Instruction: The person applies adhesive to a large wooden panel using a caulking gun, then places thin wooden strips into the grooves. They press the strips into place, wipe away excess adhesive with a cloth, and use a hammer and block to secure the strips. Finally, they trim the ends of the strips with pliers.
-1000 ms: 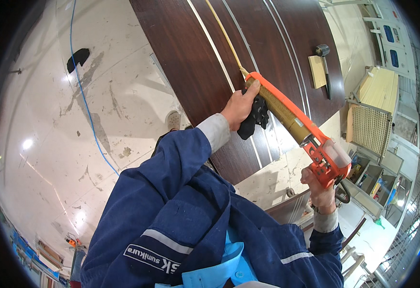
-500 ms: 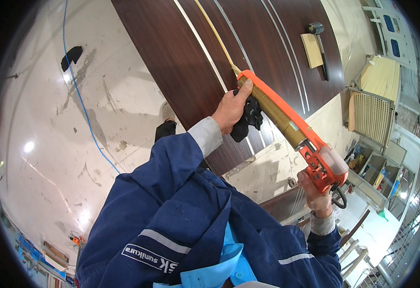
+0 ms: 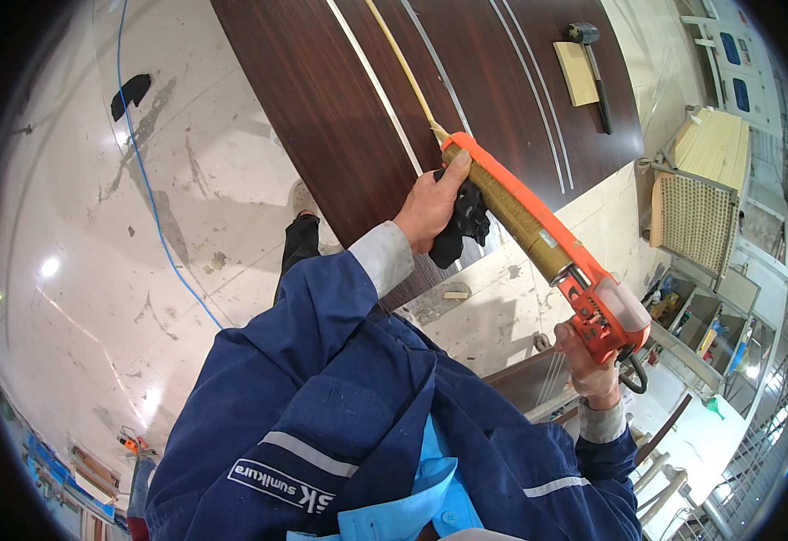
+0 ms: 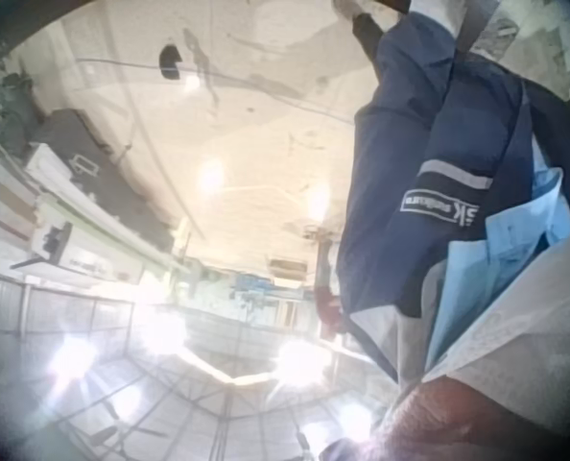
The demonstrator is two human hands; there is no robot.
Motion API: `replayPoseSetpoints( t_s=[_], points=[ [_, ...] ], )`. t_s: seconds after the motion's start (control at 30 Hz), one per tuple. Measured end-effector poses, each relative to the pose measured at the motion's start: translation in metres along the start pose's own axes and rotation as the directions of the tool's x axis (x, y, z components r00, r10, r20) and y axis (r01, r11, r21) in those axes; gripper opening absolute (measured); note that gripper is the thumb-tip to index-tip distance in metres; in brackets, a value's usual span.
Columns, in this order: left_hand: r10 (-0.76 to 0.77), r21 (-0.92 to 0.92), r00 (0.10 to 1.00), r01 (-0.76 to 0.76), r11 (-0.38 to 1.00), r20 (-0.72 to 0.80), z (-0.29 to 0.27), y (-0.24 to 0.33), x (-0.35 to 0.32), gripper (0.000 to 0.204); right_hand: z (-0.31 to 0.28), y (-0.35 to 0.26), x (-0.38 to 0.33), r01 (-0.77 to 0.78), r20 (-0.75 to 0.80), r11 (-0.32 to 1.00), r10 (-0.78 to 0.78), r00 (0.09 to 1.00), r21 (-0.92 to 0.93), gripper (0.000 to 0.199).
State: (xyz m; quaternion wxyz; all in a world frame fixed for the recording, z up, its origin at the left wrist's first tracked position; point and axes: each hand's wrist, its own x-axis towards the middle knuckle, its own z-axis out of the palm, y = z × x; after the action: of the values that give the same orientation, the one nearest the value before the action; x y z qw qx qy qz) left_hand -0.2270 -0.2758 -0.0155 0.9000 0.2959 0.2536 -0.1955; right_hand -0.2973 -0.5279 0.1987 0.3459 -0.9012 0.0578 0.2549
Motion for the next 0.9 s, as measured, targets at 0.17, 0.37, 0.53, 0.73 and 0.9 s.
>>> replayPoseSetpoints(
  t_s=[0.17, 0.37, 0.53, 0.73, 0.9],
  points=[
    [-0.002, 0.016, 1.000, 0.002, 1.000, -0.020, 0.006, -0.015, -0.008, 0.064, -0.003, 0.011, -0.010, -0.003, 0.003, 1.000, 0.003, 1.000, -0.022, 0.014],
    [-0.008, -0.049, 1.000, 0.010, 0.999, 0.029, 0.008, -0.025, -0.015, 0.064, -0.001, 0.020, -0.019, 0.004, -0.050, 0.999, -0.002, 0.999, 0.043, 0.012],
    [-0.026, -0.038, 1.000, 0.027, 0.999, 0.012, 0.013, -0.032, -0.019, 0.062, -0.002, 0.032, -0.024, 0.032, -0.056, 0.998, -0.029, 0.998, 0.056, 0.012],
    [-0.016, -0.048, 0.999, 0.017, 0.999, 0.033, 0.012, -0.044, -0.024, 0.060, -0.006, 0.051, -0.031, 0.057, -0.049, 0.998, -0.055, 0.997, 0.038, 0.013],
    [-0.015, -0.025, 1.000, 0.015, 1.000, 0.019, 0.014, -0.060, -0.028, 0.062, -0.009, 0.066, -0.040, 0.051, -0.024, 0.997, -0.050, 0.998, 0.064, 0.014]
  ],
)
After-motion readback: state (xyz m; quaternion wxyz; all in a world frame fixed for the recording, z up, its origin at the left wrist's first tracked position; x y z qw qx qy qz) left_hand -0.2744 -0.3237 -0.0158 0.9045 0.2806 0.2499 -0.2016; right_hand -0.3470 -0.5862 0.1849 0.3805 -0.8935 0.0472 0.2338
